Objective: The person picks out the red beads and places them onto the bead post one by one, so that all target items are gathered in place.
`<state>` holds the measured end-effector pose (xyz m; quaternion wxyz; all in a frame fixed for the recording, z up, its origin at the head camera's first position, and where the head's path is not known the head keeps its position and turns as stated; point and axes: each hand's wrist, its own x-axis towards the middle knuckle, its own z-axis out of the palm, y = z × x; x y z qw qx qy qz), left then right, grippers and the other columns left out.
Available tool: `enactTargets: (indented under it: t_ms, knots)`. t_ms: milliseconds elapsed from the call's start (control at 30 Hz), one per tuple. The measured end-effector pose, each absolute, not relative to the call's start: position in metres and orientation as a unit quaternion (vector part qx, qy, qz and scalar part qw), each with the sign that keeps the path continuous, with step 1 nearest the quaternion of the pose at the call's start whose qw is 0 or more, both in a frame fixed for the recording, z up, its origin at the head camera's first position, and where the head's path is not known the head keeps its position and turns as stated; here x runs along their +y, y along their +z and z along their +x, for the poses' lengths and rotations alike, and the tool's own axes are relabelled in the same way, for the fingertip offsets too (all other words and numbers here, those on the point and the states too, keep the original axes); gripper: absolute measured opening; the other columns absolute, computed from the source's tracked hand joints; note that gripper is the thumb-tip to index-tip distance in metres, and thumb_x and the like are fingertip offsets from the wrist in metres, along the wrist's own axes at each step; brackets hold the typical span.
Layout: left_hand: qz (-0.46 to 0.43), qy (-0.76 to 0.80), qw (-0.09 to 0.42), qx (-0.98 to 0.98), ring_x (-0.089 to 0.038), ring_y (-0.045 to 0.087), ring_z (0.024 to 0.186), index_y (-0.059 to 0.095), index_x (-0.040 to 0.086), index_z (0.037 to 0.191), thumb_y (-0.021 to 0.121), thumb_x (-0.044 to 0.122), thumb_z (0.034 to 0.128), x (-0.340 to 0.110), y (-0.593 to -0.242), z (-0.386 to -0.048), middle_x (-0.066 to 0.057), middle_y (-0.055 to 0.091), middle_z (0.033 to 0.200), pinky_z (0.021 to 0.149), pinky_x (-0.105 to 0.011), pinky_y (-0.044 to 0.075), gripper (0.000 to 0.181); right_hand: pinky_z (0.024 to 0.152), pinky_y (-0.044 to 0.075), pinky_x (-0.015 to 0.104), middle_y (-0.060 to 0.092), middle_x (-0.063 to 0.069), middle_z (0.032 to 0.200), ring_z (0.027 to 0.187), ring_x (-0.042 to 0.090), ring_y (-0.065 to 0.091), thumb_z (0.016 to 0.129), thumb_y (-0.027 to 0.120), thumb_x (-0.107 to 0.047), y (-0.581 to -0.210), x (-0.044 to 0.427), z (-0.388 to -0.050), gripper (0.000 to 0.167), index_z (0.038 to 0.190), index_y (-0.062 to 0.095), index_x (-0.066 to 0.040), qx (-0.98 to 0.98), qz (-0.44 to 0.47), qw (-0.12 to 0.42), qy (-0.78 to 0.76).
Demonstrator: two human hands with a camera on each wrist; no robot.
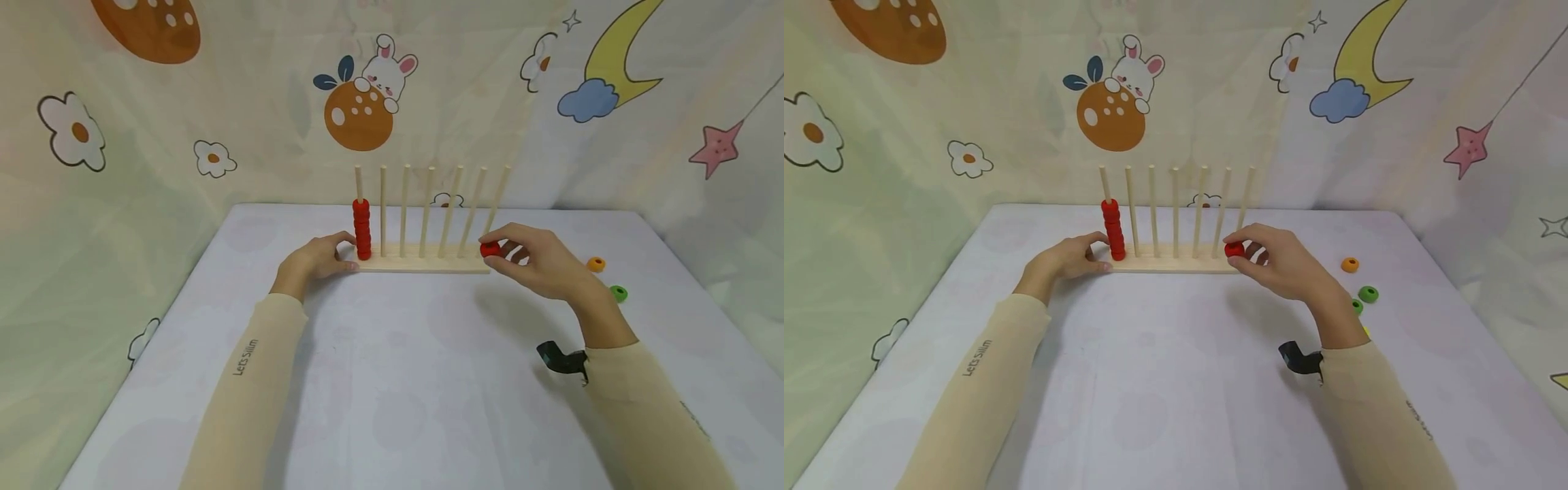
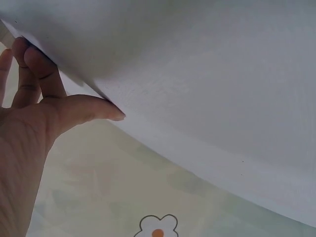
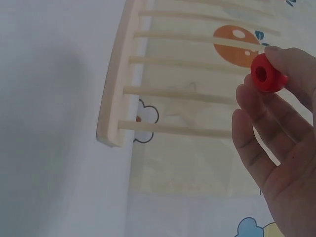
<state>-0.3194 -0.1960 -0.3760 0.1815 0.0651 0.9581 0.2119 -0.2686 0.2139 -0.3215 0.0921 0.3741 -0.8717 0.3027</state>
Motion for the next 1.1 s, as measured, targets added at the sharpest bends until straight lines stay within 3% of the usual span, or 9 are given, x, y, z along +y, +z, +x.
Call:
enactTargets:
  t_ms: [233,700,1100]
  knots:
    - [0.062,0.216,0.179,0.958,-0.03,0.055,0.116,0.041,0.031,0.15,0.071,0.043,0.0961,-0.203,-0.381,-0.317,-0.012,0.063,0.115,0.105,-0.058,0.044,0.063,0.078,0.056,0.027,0.074,-0.002,0.112,0.087,0.012,0.069,0.095,0.075,-0.01,-0.318,0.184,-0.283,0.028,0.122,0.071,-0.014,-0.858,0.386,0.08,0.33]
    - [0.065,0.225,0.181,0.955,-0.029,0.055,0.116,0.041,0.034,0.151,0.072,0.042,0.0957,-0.194,-0.38,-0.322,-0.011,0.062,0.116,0.104,-0.057,0.045,0.064,0.083,0.059,0.022,0.071,0.011,0.117,0.09,0.023,0.076,0.088,0.075,0.008,-0.32,0.148,-0.294,0.038,0.123,0.07,-0.005,-0.807,0.403,0.108,0.419]
    - [0.067,0.221,0.18,0.956,-0.03,0.055,0.114,0.042,0.032,0.151,0.072,0.041,0.0955,-0.195,-0.38,-0.326,-0.012,0.062,0.115,0.103,-0.056,0.045,0.064,0.08,0.061,0.029,0.073,0.008,0.119,0.091,0.021,0.074,0.091,0.076,-0.003,-0.315,0.113,-0.297,0.036,0.126,0.07,-0.009,-0.791,0.408,0.101,0.446]
